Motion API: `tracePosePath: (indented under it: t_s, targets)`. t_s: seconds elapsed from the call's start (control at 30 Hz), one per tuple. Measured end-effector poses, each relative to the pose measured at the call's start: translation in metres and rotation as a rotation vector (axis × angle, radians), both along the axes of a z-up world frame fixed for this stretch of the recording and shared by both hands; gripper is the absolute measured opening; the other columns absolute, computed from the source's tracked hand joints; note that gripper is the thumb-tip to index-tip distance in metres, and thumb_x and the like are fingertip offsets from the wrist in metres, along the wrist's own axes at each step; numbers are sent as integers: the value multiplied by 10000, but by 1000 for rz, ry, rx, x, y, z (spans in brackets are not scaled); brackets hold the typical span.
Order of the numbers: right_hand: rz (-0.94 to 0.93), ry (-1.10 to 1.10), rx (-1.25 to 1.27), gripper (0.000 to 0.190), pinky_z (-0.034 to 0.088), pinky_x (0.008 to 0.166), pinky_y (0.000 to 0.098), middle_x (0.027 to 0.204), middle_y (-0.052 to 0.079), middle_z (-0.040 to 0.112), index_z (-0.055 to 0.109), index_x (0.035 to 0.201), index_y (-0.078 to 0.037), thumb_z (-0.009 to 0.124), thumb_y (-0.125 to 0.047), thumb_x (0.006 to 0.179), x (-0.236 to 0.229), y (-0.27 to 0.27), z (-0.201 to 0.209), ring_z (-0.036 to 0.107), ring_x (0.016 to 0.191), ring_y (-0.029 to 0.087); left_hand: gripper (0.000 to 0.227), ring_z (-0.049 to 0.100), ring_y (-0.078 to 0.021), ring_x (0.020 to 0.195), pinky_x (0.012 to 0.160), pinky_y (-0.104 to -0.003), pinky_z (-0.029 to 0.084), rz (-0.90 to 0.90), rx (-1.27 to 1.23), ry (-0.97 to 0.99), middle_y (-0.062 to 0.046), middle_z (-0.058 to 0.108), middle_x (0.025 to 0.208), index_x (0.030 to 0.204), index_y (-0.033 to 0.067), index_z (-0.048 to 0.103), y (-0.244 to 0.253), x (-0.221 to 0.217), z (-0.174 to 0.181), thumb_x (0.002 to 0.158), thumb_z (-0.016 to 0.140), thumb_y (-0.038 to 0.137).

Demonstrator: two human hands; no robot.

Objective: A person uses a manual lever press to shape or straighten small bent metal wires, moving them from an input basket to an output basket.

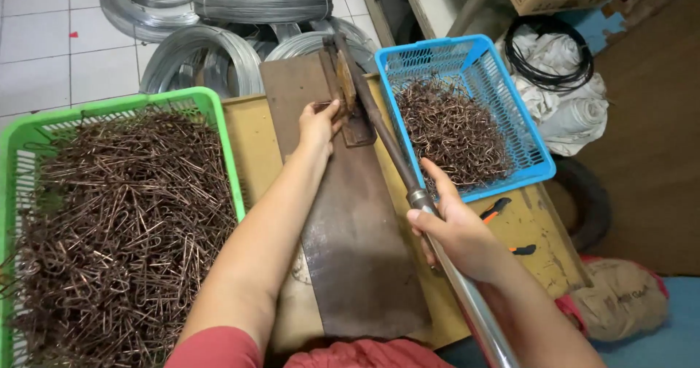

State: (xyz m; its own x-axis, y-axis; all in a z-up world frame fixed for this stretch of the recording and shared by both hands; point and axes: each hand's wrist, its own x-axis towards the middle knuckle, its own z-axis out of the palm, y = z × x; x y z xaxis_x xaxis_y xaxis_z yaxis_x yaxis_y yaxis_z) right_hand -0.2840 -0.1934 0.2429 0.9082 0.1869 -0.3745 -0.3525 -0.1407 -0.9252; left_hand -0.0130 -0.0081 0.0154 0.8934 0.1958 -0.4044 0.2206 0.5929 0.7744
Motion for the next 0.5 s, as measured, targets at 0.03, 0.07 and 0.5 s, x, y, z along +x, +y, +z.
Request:
tracePosePath:
  t_s: [0.03,0.07,0.5]
  targets:
    - [-5,4,-1,920,545,336,359,774,141,598,87,1738,-199,604,-53,990,-1,0,-2,646,375,270,493,749,-356,1141,973,-528,632,-5,-1,4,-190,669,1271,1336,33,585,-1,-3,5,946,879,104]
    - [-3,8,-13,934,564,355,368,775,154,607,97,1738,-204,624,-68,979,-3,0,-5,653,391,273,567,753,-331,1133,945,-487,641,-64,102,11,-175,690,1290,1382,63,596,-2,-7,9,926,910,184]
    - [-35,-16,-51,921,569,367,365,730,148,651,133,1730,-210,646,-96,974,-9,0,-12,674,391,279,221,714,-154,572,474,-260,557,-299,504,-11,-44,741,726,939,130,814,22,20,-40,1001,700,308]
